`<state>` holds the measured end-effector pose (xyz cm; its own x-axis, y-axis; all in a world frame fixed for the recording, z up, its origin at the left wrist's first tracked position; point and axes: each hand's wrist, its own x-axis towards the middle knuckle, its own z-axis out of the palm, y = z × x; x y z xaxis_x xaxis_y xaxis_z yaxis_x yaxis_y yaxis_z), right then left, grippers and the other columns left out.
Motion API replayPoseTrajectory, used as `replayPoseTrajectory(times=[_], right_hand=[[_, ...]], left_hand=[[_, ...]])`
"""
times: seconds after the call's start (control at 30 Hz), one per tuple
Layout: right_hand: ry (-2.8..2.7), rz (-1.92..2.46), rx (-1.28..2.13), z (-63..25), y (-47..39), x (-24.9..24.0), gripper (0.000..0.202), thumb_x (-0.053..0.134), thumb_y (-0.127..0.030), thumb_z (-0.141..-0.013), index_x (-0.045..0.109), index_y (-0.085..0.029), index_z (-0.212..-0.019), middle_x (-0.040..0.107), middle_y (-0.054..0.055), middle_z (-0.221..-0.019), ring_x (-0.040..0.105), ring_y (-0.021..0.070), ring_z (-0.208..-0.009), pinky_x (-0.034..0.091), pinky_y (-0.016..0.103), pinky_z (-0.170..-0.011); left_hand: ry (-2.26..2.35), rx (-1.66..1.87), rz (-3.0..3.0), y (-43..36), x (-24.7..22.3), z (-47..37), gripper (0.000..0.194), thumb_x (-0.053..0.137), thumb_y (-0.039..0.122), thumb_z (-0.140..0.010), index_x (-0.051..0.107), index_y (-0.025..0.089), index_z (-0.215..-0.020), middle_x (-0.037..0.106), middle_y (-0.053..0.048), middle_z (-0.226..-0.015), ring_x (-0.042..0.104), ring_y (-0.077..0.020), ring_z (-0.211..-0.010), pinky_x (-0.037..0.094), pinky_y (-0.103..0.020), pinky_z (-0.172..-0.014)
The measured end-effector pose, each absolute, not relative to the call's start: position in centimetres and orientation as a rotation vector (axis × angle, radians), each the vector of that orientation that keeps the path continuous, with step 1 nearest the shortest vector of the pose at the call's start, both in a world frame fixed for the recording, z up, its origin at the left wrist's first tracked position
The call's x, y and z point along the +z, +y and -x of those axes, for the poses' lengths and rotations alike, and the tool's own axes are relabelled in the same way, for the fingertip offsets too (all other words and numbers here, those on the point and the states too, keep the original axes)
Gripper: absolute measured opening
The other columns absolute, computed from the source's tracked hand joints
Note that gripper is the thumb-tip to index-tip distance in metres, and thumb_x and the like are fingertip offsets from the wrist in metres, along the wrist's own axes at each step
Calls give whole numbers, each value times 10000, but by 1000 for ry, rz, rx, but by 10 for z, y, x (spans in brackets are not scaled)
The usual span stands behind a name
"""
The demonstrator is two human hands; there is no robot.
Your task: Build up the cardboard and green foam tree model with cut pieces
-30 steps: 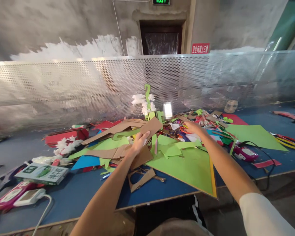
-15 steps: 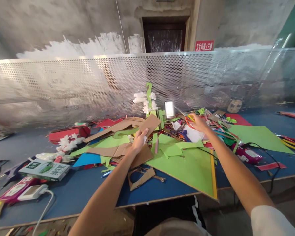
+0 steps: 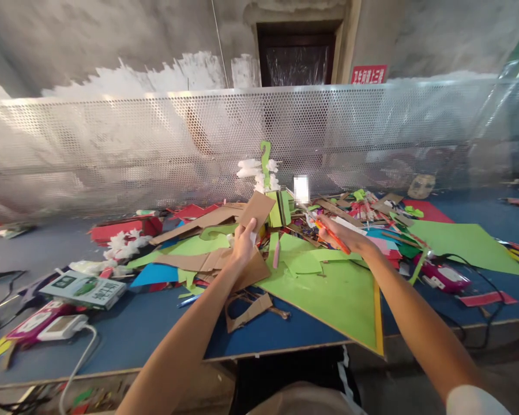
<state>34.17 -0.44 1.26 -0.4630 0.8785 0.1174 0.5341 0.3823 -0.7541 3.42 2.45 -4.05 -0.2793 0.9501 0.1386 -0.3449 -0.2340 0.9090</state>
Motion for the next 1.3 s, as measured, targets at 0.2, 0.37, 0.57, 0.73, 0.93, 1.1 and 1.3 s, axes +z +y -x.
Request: replayPoseTrajectory(times=[0.2, 0.37, 0.57, 0.73, 0.93, 1.1, 1.3], right_hand=[[-2197, 1124, 1173, -329, -14, 7, 509, 612, -597, -974, 573, -249, -1344, 439, -39, -757, 447, 125, -550, 484, 257, -451], [-2200, 1077, 1231, -325, -22, 8, 583, 602, -585, -987, 515, -251, -1457, 442, -49, -771, 432, 107, -560, 503, 228, -478], [-2195, 1057, 1301, -333, -30, 14, 615, 649, -591, -949, 577, -247, -1453, 460, -31, -748, 436, 134, -573, 496, 261, -488], [-2226, 1091, 1329, -339, -31, 13, 649, 594, -674, -950, 556, -249, -1438, 495, -27, -711, 434, 152, -573, 431, 253, -476], [-2343, 1026, 1131, -329, -25, 2, 595, 590, -613, -971, 557, -188, -1387, 519, -19, -769, 415, 126, -555, 395, 250, -500], [-2347, 1086, 1014, -321, -23, -4, 493, 607, -490, -986, 579, -196, -1381, 545, -21, -728, 451, 138, -531, 382, 254, -505], [-2390, 1115, 943, -314, -27, 1, 437, 578, -477, -1002, 599, -195, -1335, 586, -18, -735, 483, 135, -531, 385, 247, -530]], left_hand=[[934, 1707, -954, 21, -40, -44, 603, 878, 657, -680, 465, 238, -814, 461, 88, -639, 444, -85, -523, 355, -256, -517], [891, 1716, -930, 19, -38, -46, 588, 881, 632, -676, 462, 239, -802, 456, 92, -642, 448, -81, -531, 373, -248, -535], [869, 1689, -968, 18, -38, -43, 552, 871, 612, -710, 478, 231, -785, 471, 76, -655, 457, -84, -551, 386, -240, -538], [710, 1629, -1103, 15, -35, -41, 553, 868, 652, -728, 531, 216, -769, 451, 65, -635, 401, -80, -518, 360, -251, -509], [684, 1529, -1201, 15, -38, -38, 550, 874, 645, -727, 537, 211, -750, 491, 43, -628, 453, -101, -525, 353, -266, -514], [728, 1472, -1273, 18, -46, -36, 538, 840, 676, -748, 595, 201, -804, 522, 26, -635, 474, -113, -527, 338, -265, -505], [763, 1461, -1332, 19, -48, -33, 522, 809, 678, -799, 599, 200, -810, 530, 18, -627, 480, -120, -520, 352, -259, -486]])
